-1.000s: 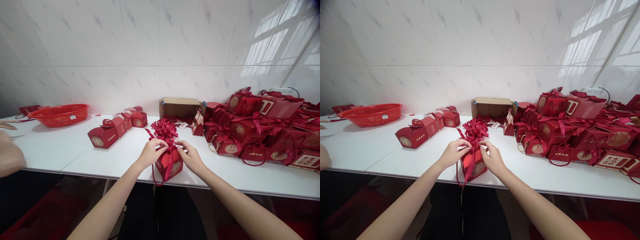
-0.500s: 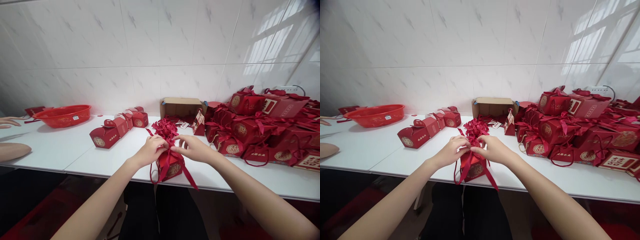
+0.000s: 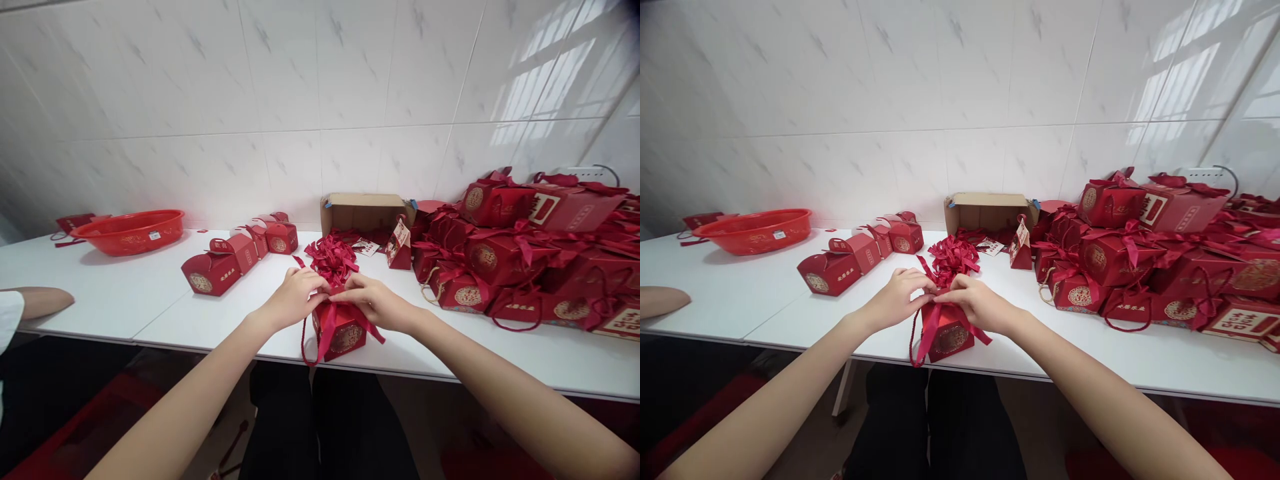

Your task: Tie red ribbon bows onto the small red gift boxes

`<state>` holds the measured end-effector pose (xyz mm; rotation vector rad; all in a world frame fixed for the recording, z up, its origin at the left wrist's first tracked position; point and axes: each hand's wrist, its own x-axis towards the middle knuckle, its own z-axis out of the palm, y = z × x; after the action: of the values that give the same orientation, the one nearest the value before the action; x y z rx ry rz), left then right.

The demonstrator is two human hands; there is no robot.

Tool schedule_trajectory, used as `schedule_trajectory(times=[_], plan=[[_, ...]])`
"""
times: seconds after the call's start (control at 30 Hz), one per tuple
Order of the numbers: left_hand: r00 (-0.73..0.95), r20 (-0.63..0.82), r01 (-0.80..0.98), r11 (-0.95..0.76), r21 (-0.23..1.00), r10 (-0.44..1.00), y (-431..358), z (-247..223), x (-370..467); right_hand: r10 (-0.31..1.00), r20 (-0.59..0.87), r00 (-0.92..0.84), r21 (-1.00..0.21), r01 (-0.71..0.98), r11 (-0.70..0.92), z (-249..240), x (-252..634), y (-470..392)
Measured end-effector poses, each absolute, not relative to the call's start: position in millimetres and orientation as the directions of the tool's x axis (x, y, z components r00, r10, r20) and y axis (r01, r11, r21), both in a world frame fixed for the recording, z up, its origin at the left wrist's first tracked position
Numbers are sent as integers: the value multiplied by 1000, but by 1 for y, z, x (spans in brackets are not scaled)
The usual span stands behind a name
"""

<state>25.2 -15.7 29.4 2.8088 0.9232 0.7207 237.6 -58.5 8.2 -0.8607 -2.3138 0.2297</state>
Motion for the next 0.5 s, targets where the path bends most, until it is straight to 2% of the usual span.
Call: schedule_trajectory(times=[0.13, 0.3, 0.5], plan=[[679, 425, 536, -800, 270, 598, -11, 30, 24, 605, 506, -615, -299, 533, 792, -3, 240, -55], [670, 422, 544, -791, 280, 610, -10, 32, 24, 608, 505, -613, -342, 505, 793, -8, 243, -53], [709, 319, 486, -764, 425, 629, -12, 32, 23, 604, 511, -612, -379, 470, 797, -12, 244, -50]])
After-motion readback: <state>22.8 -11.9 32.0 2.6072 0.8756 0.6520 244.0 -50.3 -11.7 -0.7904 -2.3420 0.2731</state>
